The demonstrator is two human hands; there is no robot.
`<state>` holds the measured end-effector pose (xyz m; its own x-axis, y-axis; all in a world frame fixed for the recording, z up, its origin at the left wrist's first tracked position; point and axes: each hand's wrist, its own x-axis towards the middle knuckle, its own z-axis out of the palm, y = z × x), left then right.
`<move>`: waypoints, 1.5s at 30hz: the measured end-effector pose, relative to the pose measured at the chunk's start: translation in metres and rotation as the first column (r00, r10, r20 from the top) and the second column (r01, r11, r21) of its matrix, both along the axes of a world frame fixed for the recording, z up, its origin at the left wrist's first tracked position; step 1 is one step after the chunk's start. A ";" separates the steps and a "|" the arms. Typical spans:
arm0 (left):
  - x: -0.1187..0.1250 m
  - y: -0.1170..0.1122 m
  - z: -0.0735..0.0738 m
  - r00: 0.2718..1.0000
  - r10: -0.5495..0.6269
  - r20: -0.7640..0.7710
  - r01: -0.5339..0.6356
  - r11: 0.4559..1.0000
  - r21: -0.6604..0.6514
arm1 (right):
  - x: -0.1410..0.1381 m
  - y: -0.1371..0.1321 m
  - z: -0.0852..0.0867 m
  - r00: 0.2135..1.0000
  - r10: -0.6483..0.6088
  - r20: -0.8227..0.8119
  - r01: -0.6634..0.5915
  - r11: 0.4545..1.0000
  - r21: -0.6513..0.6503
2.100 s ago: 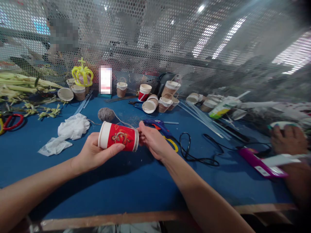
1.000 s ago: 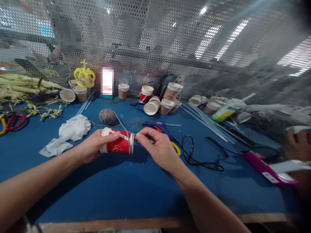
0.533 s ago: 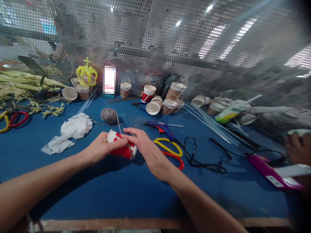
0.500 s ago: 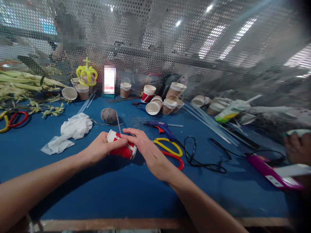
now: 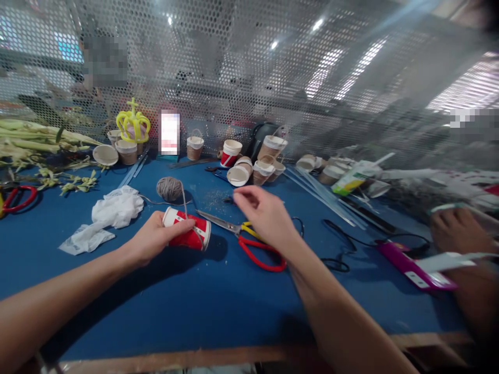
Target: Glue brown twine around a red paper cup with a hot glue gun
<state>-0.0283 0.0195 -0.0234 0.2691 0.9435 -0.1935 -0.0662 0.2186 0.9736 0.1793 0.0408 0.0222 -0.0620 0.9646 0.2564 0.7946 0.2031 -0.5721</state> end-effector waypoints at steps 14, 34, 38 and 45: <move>0.000 0.001 0.004 0.997 0.015 0.078 -0.014 1.000 -0.007 | 0.061 0.042 -0.025 0.964 -0.222 0.149 0.251 0.944 -0.213; -0.003 0.008 0.010 0.987 0.118 0.111 -0.104 0.987 -0.124 | 0.020 -0.044 0.003 0.975 0.121 -0.184 -0.178 0.924 -0.338; -0.004 0.010 0.011 0.984 0.141 0.111 -0.126 0.984 -0.130 | 0.022 -0.046 -0.008 0.990 0.088 -0.114 -0.116 0.954 -0.278; -0.006 0.012 0.011 0.987 0.133 0.086 -0.121 0.984 -0.129 | 0.020 -0.040 -0.007 0.964 0.259 -0.057 -0.264 0.956 -0.125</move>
<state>-0.0339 0.0319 -0.0126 0.1708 0.9417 -0.2898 -0.1905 0.3201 0.9280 0.1990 0.0006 0.0148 -0.3091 0.9411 0.1368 0.6996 0.3224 -0.6376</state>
